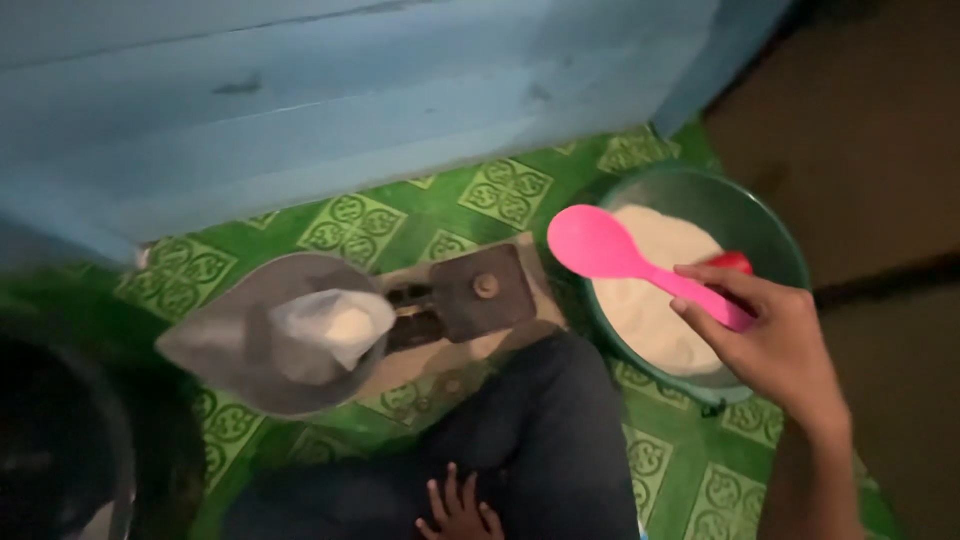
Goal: Bagging white powder from a large bowl into small plastic bags using a scoop
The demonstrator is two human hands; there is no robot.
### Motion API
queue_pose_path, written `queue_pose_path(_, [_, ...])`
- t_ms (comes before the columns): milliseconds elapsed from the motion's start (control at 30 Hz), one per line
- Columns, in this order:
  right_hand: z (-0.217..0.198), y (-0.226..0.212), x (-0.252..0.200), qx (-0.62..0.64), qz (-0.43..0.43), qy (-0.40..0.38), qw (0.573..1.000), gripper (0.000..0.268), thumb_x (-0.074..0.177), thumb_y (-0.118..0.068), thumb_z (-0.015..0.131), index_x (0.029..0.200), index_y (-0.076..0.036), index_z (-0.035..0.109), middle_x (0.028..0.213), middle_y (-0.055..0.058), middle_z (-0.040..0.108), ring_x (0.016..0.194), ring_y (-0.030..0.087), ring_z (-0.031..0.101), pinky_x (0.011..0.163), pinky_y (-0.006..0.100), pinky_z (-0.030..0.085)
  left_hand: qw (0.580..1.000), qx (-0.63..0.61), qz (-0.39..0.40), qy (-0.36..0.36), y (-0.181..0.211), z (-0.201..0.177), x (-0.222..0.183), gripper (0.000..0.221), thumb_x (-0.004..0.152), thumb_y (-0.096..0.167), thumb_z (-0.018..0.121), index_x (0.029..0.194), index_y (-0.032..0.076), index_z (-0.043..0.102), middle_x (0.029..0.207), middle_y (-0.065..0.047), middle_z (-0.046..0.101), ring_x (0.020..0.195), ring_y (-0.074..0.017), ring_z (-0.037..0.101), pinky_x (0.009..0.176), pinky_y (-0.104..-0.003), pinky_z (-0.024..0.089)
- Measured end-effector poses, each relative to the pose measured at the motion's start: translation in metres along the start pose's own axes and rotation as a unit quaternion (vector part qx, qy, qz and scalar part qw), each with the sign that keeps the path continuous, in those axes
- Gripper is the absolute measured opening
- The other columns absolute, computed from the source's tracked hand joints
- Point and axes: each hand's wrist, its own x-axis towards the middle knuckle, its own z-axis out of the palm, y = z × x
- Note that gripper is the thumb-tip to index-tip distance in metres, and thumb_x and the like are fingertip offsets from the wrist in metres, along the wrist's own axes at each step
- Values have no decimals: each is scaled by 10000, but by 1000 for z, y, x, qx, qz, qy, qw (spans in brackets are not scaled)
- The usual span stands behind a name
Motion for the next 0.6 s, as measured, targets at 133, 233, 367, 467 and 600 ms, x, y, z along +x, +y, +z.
queue_pose_path(133, [21,79,-7,24,184,57,981,297,821,-240,742,1103,-147,758,890,-15,700,722,58,514,634,219,372,998,18,-8,57,5,2,0,498,916,364,212,1206,349,616,1520,76,427,1505,-267,220,1208,-567,-125])
queue_pose_path(233, [41,127,-11,23,245,80,966,270,815,-233,698,1064,-148,761,736,-5,660,660,83,506,609,250,355,999,45,-26,-10,6,2,-2,492,846,358,275,1210,359,607,1543,79,399,1537,-271,166,1225,-578,-101])
queue_pose_path(367, [84,208,-21,-49,313,67,946,273,742,-298,667,978,-186,746,694,79,706,642,191,646,632,363,460,997,-29,42,50,-5,13,-3,495,938,388,247,1192,229,641,1504,-43,454,1499,-387,219,1216,-472,234])
queue_pose_path(467, [114,243,-29,-86,334,50,937,326,721,-326,599,985,-162,699,730,100,722,742,369,680,690,454,492,992,-73,45,97,-3,24,-4,556,1012,415,182,1140,180,669,1459,-111,502,1487,-426,253,1237,-488,220])
queue_pose_path(600, [133,258,-34,-117,341,44,932,367,741,-295,607,1048,-130,720,726,236,692,755,447,666,657,509,498,998,-11,39,39,-17,43,-8,538,973,445,211,1179,236,663,1498,-64,485,1559,-397,150,1243,-494,195])
